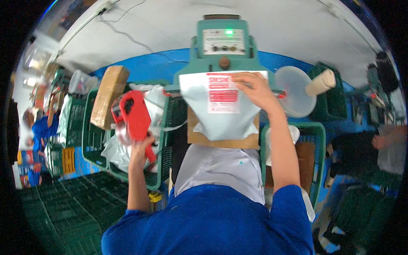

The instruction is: The person repeatedly places white bags into a pedal sealing machine, seals them, and stacks the sealed bags. Later, the person scoops green powder from a hopper into white bags using a scoop and places the filled bags into a green crate.

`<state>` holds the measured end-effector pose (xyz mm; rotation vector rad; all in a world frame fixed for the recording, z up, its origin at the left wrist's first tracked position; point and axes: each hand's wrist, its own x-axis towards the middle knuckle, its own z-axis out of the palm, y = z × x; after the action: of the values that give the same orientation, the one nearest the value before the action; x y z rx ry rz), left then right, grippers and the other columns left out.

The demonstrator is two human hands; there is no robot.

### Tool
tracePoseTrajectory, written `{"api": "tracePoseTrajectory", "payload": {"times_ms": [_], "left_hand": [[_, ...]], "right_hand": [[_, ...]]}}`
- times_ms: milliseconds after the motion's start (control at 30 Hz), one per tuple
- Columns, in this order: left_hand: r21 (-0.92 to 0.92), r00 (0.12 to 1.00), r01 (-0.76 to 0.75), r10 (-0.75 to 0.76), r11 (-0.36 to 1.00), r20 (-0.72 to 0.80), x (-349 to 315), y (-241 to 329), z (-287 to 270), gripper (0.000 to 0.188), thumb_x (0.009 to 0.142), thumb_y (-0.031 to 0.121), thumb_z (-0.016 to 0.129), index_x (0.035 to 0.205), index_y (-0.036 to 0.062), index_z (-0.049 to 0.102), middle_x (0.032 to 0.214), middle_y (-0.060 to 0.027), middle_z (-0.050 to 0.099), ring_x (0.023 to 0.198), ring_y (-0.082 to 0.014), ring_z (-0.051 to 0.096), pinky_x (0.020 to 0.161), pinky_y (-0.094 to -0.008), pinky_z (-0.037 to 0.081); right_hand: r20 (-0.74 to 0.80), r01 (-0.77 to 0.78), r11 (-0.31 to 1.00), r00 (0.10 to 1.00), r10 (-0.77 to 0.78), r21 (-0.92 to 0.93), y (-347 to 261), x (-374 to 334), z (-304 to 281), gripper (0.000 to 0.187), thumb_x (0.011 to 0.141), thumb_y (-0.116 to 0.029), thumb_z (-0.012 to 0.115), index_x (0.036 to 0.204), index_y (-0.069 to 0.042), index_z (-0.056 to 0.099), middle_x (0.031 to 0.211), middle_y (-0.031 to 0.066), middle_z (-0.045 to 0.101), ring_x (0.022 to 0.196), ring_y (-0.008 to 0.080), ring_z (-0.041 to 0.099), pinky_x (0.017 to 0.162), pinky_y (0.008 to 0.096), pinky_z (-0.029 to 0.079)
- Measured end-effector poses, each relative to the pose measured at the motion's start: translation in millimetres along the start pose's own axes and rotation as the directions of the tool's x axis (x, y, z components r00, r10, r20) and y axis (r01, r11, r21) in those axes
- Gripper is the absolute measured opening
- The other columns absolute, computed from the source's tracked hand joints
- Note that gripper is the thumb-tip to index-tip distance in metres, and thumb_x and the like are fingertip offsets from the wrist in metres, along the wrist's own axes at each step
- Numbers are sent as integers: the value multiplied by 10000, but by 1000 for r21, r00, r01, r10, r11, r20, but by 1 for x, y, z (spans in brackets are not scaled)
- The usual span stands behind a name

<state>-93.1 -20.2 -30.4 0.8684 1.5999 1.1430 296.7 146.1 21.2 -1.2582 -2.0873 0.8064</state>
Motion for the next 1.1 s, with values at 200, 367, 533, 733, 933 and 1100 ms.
{"api": "tracePoseTrajectory", "payload": {"times_ms": [200,367,533,733,933,1100], "left_hand": [[-87,845,81,-115,993,-523,143,-78,4,256,700,186,668,894,52,570,752,-54,572,615,-165,537,576,-307,447],[465,667,-19,358,885,-654,151,-74,37,426,725,238,701,1024,-21,541,898,-121,573,810,-209,537,725,-334,436],[-5,974,-184,182,983,-137,69,-22,112,255,788,193,697,930,-1,609,777,-73,588,671,-142,550,620,-279,456],[-153,967,-226,240,962,84,76,3,164,288,764,182,737,948,-14,635,819,-68,599,686,-101,550,587,-253,444],[-62,929,-239,246,969,276,64,-10,140,266,783,218,717,938,8,663,842,-75,641,755,-156,614,646,-293,475],[124,896,-338,278,933,347,39,10,127,384,790,376,681,918,14,656,829,-149,615,758,-245,622,639,-338,472]], "right_hand": [[-6,-3,1000,1000,3,10,-2,1,2,206,845,-180,585,1020,-108,665,1140,34,618,1104,210,502,982,336,324],[23,-72,997,997,73,-42,-14,1,-3,217,829,-168,594,1026,-115,667,1166,30,606,1101,221,485,990,349,313],[41,-76,990,996,82,-117,-15,2,-5,230,802,-168,611,1018,-112,669,1162,40,606,1074,230,494,974,350,319],[-540,-15,988,836,98,157,26,-43,18,200,836,-176,593,924,-1,635,967,110,643,895,207,566,847,342,401],[-501,-282,581,310,808,763,45,-111,59,382,884,-223,547,1183,8,493,1045,108,599,943,234,572,799,305,439],[151,-550,181,504,851,815,30,-126,41,451,873,-172,552,1285,-51,413,1192,154,494,1056,267,521,810,365,480]]}}
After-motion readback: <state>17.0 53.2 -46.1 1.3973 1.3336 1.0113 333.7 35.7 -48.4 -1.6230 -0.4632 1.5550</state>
